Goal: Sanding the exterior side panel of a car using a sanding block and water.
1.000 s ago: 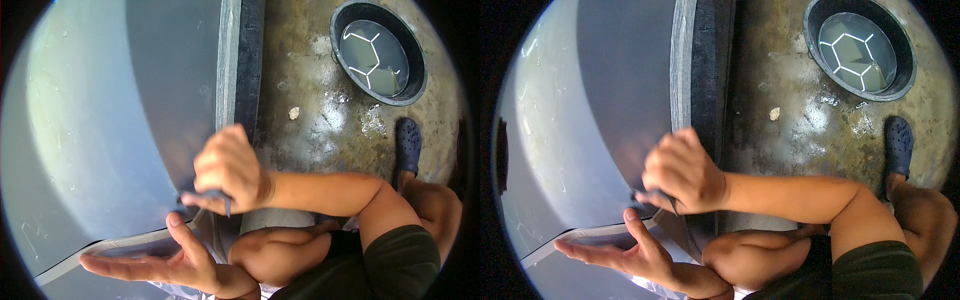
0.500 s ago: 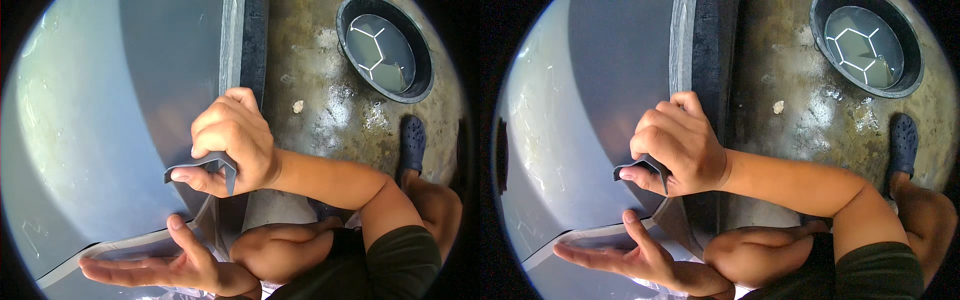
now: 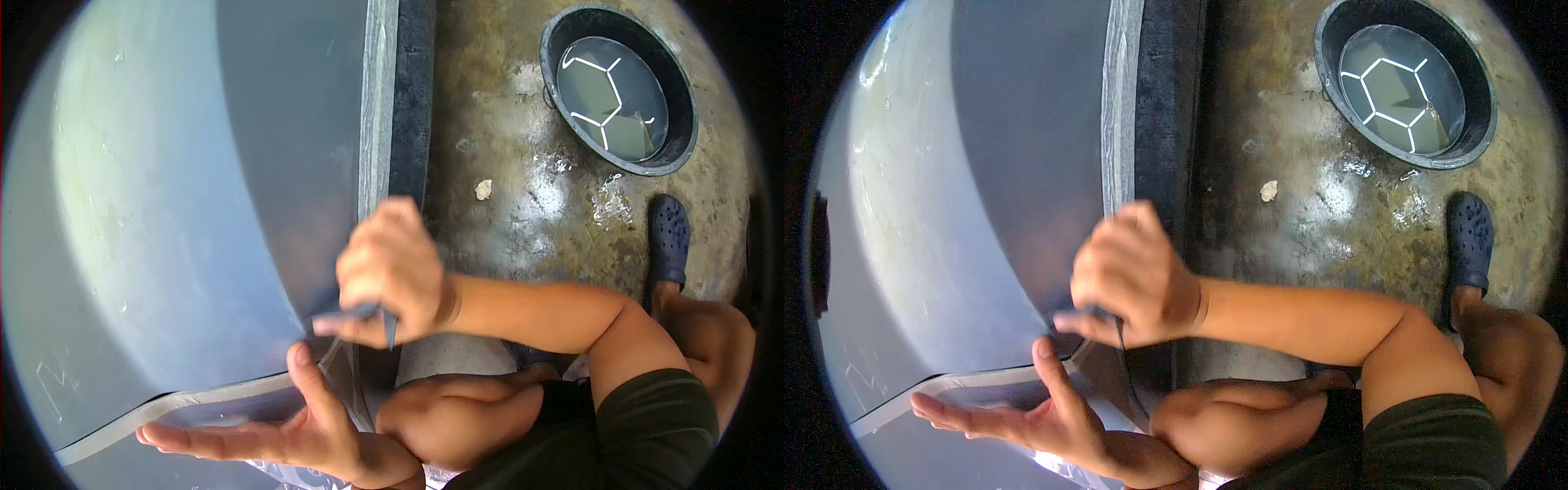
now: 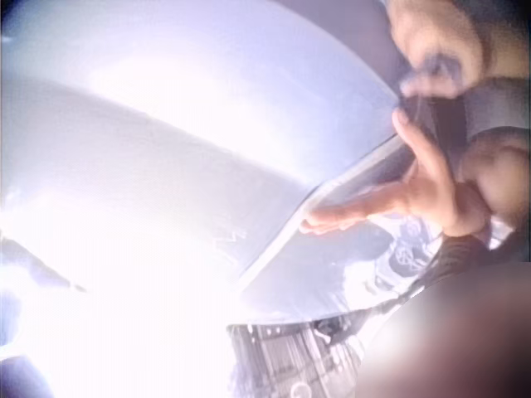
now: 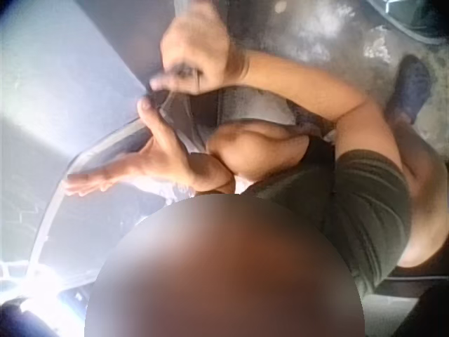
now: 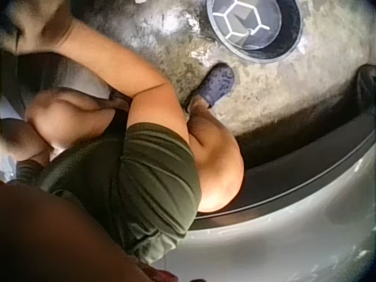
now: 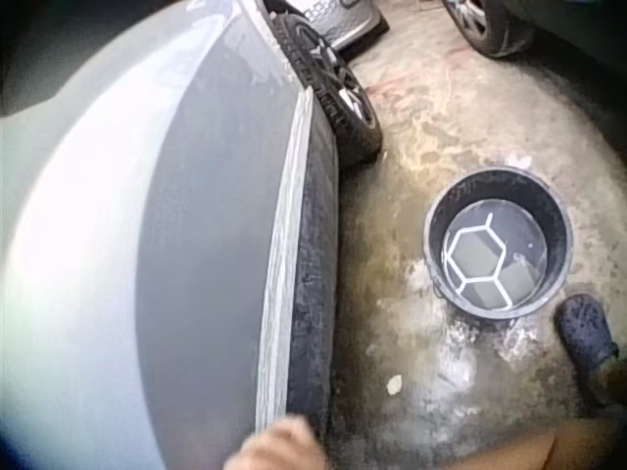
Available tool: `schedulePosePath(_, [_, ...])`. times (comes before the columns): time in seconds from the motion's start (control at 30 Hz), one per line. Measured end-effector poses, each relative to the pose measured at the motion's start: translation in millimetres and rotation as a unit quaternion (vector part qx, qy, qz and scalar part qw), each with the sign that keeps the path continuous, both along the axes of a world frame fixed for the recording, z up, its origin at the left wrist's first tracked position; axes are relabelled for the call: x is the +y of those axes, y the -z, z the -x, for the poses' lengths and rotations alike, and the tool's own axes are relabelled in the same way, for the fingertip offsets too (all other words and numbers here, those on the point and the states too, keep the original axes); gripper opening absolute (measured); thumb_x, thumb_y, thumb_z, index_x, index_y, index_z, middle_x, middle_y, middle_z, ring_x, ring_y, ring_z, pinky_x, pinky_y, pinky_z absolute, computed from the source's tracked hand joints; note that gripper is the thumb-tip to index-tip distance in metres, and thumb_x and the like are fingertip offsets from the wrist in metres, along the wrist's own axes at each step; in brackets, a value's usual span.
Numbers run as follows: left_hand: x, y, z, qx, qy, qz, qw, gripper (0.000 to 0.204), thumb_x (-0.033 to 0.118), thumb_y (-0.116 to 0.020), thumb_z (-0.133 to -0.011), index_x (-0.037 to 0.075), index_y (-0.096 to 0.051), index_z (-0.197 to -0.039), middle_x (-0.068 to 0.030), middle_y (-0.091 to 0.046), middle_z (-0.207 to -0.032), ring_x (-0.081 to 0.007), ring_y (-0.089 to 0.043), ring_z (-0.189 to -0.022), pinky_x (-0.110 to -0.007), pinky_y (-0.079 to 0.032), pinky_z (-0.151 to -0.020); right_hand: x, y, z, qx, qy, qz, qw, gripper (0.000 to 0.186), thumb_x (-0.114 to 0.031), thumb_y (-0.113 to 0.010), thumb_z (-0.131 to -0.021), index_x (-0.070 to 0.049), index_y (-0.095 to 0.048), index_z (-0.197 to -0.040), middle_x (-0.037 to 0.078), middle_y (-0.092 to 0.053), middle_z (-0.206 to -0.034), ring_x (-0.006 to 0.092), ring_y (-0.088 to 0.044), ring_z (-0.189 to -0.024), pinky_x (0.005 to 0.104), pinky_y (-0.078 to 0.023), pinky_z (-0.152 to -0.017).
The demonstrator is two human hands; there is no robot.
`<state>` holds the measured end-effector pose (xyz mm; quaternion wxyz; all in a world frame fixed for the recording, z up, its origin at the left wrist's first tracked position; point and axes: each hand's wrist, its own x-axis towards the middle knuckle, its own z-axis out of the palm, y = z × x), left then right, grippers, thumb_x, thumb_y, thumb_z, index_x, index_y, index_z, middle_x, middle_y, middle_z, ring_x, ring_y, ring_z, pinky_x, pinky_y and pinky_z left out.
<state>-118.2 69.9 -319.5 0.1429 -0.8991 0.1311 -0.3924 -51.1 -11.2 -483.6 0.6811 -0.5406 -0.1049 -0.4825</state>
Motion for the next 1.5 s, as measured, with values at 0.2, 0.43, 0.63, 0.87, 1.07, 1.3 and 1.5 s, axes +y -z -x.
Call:
schedulePosePath(0.2, [-21.1, -19.0, -27.6, -0.067, -0.091, -0.079, 0.990, 0.146, 0.063, -0.102, -0.055, 0.030, -0.024, -0.174, -0.0280, -0.013, -0.179, -0.0530, -0.009, -0.164, -0.080, -0.006, -0.125, -83.1, 1.2, -51.1, 0.038, 0.098, -0.065, 0.992, 0.036, -0.032, -0.090, -0.087, -0.006, -0.067, -0.097, 0.009, -0.066, -0.081, 0.0262, -0.065, -0.071, 0.0340, -0.054, -0.066])
schedulePosePath(0.43, [-47.1, -29.3, -70.3, -0.065, -0.077, -0.168, 0.981, 0.153, 0.077, -0.098, -0.045, 0.038, -0.023, -0.174, -0.0292, -0.007, -0.179, -0.0588, -0.008, -0.162, -0.084, -0.011, -0.121, -308.4, 126.3, -57.4, 0.548, 0.170, 0.294, 0.764, 0.044, -0.025, -0.084, -0.089, -0.006, -0.073, -0.127, 0.026, -0.077, -0.114, 0.0432, -0.075, -0.105, 0.0511, -0.059, -0.091])
schedulePosePath(0.63, [-28.0, -41.2, -28.7, 0.066, -0.126, -0.217, 0.966, 0.162, 0.084, -0.091, -0.042, 0.027, -0.020, -0.176, -0.0212, 0.000, -0.182, -0.0529, 0.006, -0.165, -0.084, -0.003, -0.121, -367.8, 211.0, -35.0, 0.696, 0.059, 0.379, 0.608, 0.048, 0.000, -0.067, -0.091, -0.003, -0.066, -0.139, 0.029, -0.070, -0.135, 0.0449, -0.073, -0.116, 0.0527, -0.063, -0.091])
schedulePosePath(0.87, [-31.3, -53.6, -20.4, 0.100, -0.142, -0.181, 0.968, 0.153, 0.074, -0.095, -0.046, 0.029, -0.026, -0.175, -0.0207, 0.000, -0.183, -0.0479, 0.004, -0.167, -0.082, 0.000, -0.122, -365.1, 226.4, -55.7, 0.749, -0.077, 0.049, 0.656, 0.067, 0.004, -0.055, -0.097, -0.006, -0.040, -0.161, 0.027, -0.059, -0.145, 0.0470, -0.074, -0.105, 0.0466, -0.070, -0.061])
schedulePosePath(1.07, [-24.5, -63.1, -45.0, -0.083, 0.008, -0.104, 0.991, 0.099, 0.052, -0.092, -0.080, 0.023, -0.049, -0.165, -0.0153, -0.027, -0.179, -0.0402, -0.013, -0.168, -0.069, 0.004, -0.129, -357.3, 175.6, -36.8, 0.584, -0.134, -0.189, 0.778, 0.038, 0.006, -0.053, -0.099, -0.004, -0.067, -0.132, 0.014, -0.075, -0.113, 0.0280, -0.080, -0.089, 0.0309, -0.070, -0.067])
schedulePosePath(1.3, [-8.6, -68.0, -8.2, 0.169, -0.022, -0.330, 0.928, 0.078, 0.057, -0.058, -0.103, 0.008, -0.047, -0.164, -0.0109, -0.045, -0.171, -0.0301, -0.036, -0.162, -0.056, -0.010, -0.135, -175.0, -101.0, -21.7, 0.253, -0.433, 0.024, 0.865, 0.030, -0.014, -0.069, -0.103, 0.000, -0.071, -0.129, 0.009, -0.075, -0.101, 0.0162, -0.075, -0.082, 0.0293, -0.065, -0.066])
schedulePosePath(1.5, [-1.7, -49.3, 5.1, 0.311, 0.005, -0.490, 0.814, 0.096, 0.073, -0.045, -0.098, 0.004, -0.045, -0.165, -0.0110, -0.035, -0.176, -0.0274, -0.027, -0.165, -0.052, -0.014, -0.136, -180.0, -81.4, -32.1, 0.284, -0.317, 0.078, 0.901, 0.030, 0.001, -0.060, -0.102, -0.002, -0.072, -0.129, 0.011, -0.075, -0.099, 0.0145, -0.072, -0.069, 0.0279, -0.063, -0.062])
